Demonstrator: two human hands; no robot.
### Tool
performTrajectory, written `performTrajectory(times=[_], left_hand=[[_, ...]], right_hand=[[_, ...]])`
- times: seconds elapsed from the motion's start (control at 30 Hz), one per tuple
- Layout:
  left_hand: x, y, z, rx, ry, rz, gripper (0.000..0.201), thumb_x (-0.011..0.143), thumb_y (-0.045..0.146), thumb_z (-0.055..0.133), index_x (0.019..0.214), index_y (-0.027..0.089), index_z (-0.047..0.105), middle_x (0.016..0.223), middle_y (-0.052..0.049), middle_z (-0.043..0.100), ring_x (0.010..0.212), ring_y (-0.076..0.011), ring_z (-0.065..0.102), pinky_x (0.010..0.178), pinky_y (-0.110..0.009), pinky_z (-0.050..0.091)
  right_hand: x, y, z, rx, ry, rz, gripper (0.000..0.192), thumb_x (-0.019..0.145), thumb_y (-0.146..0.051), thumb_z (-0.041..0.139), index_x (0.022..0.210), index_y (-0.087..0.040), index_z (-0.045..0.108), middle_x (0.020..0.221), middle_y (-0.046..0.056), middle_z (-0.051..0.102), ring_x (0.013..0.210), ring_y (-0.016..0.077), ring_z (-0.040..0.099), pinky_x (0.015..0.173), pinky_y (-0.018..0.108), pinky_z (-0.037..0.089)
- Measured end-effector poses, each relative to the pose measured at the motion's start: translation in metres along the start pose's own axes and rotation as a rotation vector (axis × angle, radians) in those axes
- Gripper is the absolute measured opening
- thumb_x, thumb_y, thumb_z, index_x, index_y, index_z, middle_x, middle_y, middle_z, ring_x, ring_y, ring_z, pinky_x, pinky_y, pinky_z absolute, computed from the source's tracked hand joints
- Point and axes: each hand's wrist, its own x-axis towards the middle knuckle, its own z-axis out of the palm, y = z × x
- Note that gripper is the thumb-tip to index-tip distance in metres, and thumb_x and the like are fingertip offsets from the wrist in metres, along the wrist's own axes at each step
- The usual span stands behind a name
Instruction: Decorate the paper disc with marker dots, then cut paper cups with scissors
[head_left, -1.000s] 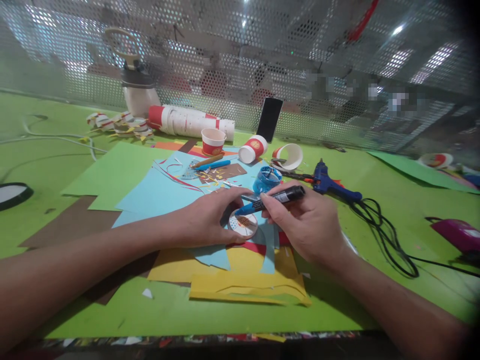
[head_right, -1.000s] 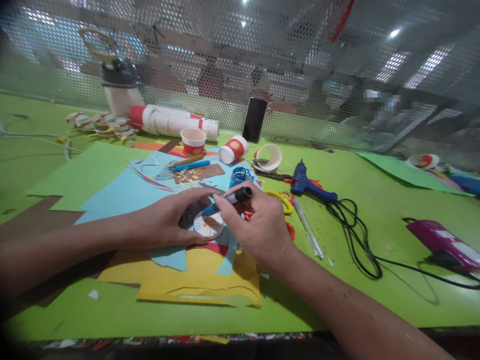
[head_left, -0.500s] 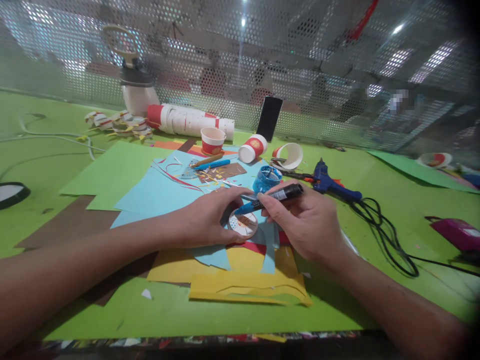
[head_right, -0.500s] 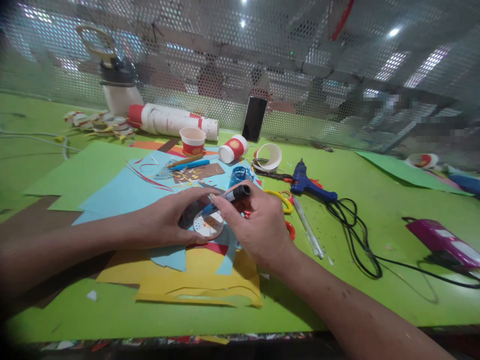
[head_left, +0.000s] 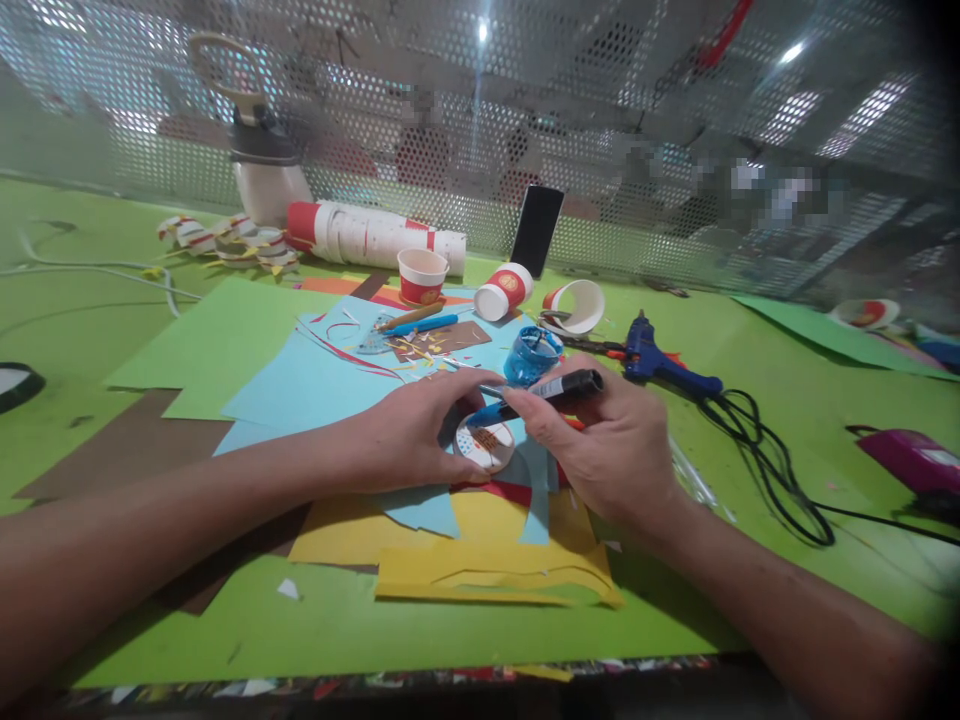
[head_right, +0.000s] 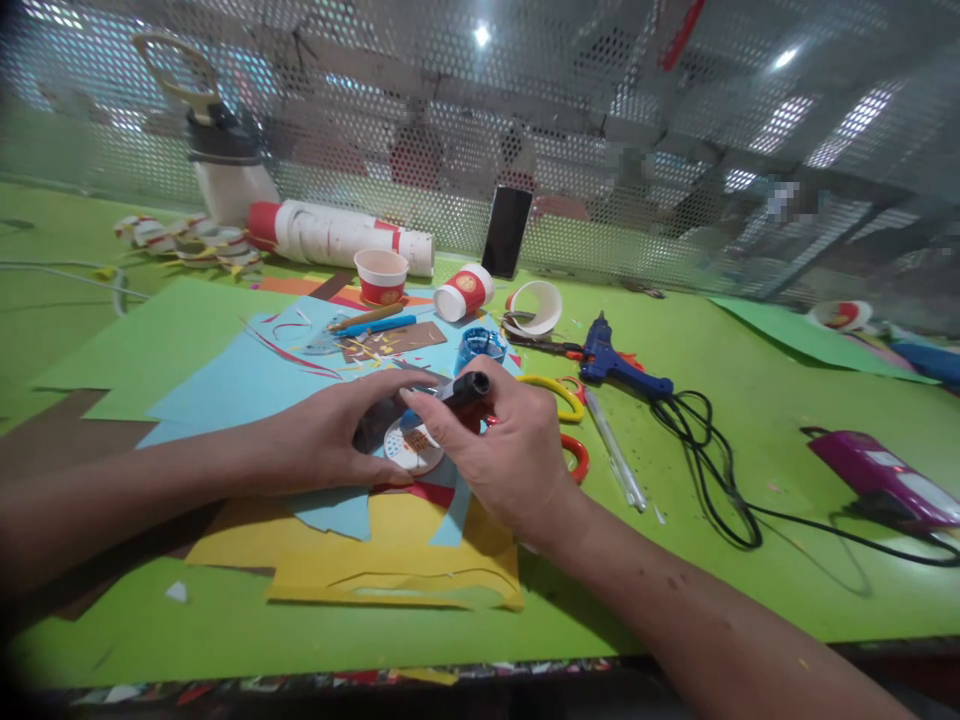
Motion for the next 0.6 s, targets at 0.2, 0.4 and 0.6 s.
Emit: performTrajectory(times=[0.2, 0.4, 0.6], left_hand=[[-0.001, 0.001, -0.001, -0.006, -0.015, -0.016, 0.071, 0.071, 0.035, 0.071, 0.135, 0.018, 0.044, 0.119, -0.009, 0.061, 0.102, -0.0229, 0.06, 0.087, -0.035, 0.049], [-0.001, 0.001, -0.002, 0.031, -0.019, -0.015, 0.071, 0.07, 0.037, 0.074, 0.133, 0.021, 0.046, 0.113, -0.006, 0.062, 0.097, -0.0215, 0.059, 0.083, -0.032, 0.048], [-0.001, 0.0, -0.002, 0.016, -0.018, -0.002, 0.07, 0.07, 0.038, 0.075, 0.131, 0.02, 0.047, 0.105, -0.004, 0.063, 0.091, -0.0209, 0.06, 0.078, -0.031, 0.049]], right_hand=[[-0.001, -0.002, -0.002, -0.007, -0.002, 0.019, 0.026, 0.079, -0.035, 0.071, 0.065, -0.019, 0.056, 0.06, -0.003, 0.056, 0.056, 0.0112, 0.049, 0.052, 0.025, 0.04], [0.001, -0.007, -0.011, -0.032, 0.108, -0.027, 0.026, 0.081, -0.035, 0.07, 0.063, -0.022, 0.057, 0.056, -0.003, 0.059, 0.05, 0.0118, 0.05, 0.05, 0.026, 0.042], [0.003, -0.005, -0.012, -0.079, 0.072, -0.034, 0.026, 0.081, -0.033, 0.07, 0.063, -0.022, 0.057, 0.055, -0.004, 0.06, 0.048, 0.011, 0.049, 0.047, 0.025, 0.041]])
